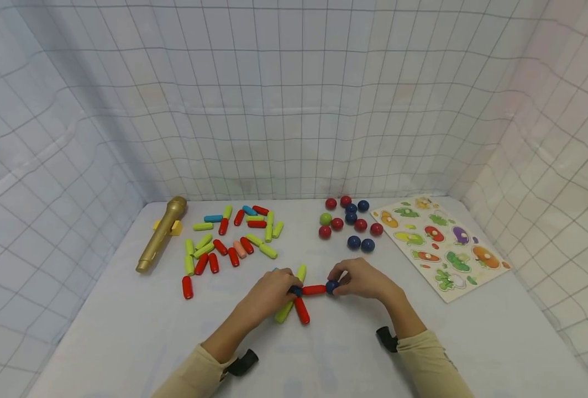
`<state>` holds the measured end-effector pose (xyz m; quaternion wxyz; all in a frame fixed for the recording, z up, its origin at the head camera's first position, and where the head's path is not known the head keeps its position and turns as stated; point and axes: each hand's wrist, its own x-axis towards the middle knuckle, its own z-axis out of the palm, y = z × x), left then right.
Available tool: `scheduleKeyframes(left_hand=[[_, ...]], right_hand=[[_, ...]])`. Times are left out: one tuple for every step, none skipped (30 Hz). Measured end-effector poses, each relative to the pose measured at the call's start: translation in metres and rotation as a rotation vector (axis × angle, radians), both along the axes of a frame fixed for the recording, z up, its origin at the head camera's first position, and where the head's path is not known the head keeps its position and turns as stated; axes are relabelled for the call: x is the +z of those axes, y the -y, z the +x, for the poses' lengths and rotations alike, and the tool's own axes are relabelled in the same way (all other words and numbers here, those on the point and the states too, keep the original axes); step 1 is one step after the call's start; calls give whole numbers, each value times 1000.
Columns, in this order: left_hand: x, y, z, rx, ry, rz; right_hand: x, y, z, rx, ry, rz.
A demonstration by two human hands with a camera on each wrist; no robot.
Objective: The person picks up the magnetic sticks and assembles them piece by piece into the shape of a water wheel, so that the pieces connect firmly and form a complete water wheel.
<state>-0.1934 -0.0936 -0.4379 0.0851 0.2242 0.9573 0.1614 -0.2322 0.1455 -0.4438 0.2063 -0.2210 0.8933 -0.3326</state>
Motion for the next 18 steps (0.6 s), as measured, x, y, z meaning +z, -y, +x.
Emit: scheduleKeyframes(left_hand=[[-1, 0, 0, -2, -9, -3], [-1, 1, -1, -7, -24, -4], [-2, 1, -1, -14, -40, -4], [-1, 1, -1, -20, -56, -4], [-1, 1, -2, -27, -71, -5], [-1, 0, -2, -29, -78, -6], [-1, 0, -3, -28, -76, -2], [-1, 0, -3, -24, -68, 2], [-2, -1, -2, -21, -59, 4], [-2, -1, -2, -16, -48, 5], [-3, -1, -2, -10, -37, 6], [-4, -1, -1, -5, -26, 8], [-4, -1, 0, -2, -23, 8], [-5, -1, 1, -1, -23, 7], [-5, -1, 1, -4, -27, 4], [-5, -2, 1, -7, -31, 5], [-5, -2, 1, -15, -38, 3], [-5, -3, 0, -25, -48, 1]], right_hand=[[-1, 0, 0, 5, 12, -2], [-2, 0, -1, 0, 29, -5], [-2, 0, -1, 1, 41, -9], [-1, 0, -1, 3, 45, -8], [0, -1, -1, 5, 49, -7], [1, -2, -3, 7, 45, -5], [3, -4, -4, 0, 36, 1], [5, -7, -7, -16, 19, 15], [7, -10, -10, -43, -9, 37], [8, -14, -15, -78, -50, 65], [10, -18, -21, -120, -97, 93], [11, -23, -28, -173, -149, 127], [12, -27, -35, -231, -193, 164], [12, -31, -42, -285, -227, 198], [12, -34, -48, -331, -246, 226], [12, -37, -54, -364, -255, 248], [11, -40, -59, -386, -250, 269], [10, -43, -63, -397, -235, 286]])
